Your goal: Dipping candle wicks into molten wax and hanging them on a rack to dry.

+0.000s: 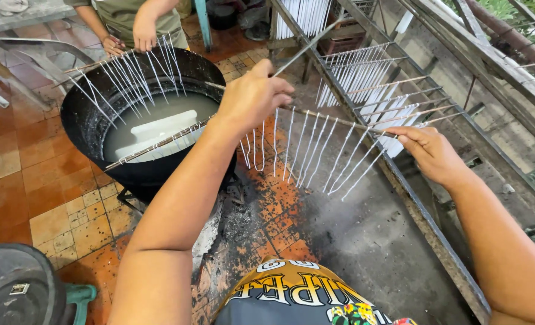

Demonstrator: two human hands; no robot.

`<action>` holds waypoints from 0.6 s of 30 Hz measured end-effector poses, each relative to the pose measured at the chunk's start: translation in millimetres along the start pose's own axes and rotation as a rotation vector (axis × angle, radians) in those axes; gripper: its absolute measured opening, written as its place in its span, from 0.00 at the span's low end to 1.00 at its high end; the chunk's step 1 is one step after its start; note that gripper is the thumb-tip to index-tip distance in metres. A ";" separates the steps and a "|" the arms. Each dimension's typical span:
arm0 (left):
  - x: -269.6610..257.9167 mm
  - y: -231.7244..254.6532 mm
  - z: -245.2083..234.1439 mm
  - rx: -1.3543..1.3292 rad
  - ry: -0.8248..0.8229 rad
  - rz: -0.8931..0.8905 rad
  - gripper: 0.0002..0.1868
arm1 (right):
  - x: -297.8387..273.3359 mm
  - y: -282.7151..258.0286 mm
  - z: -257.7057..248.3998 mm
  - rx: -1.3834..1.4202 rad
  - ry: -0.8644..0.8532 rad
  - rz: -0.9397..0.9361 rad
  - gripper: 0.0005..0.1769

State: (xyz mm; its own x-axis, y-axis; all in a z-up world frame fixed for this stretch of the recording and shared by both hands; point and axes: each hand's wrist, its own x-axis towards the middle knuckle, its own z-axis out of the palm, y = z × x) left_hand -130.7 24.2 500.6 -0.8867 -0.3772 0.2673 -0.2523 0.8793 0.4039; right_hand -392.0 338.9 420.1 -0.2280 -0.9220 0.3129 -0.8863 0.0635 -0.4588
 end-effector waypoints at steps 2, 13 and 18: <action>-3.8 27.8 -5.8 -0.069 -0.057 -0.022 0.13 | 2.1 -7.6 1.1 -0.012 -0.007 0.042 0.21; 36.4 16.8 68.7 0.150 -0.052 0.261 0.04 | 23.2 -25.2 19.4 0.156 0.133 -0.115 0.17; 38.6 8.3 70.0 0.147 -0.085 0.259 0.05 | 33.1 -50.3 17.1 0.148 0.110 -0.114 0.17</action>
State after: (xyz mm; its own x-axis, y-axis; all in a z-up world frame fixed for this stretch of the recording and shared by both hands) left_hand -194.1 37.3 452.9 -0.9565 -0.1152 0.2680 -0.0620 0.9780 0.1991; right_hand -348.1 298.6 439.2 -0.1794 -0.8721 0.4552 -0.8421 -0.1031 -0.5294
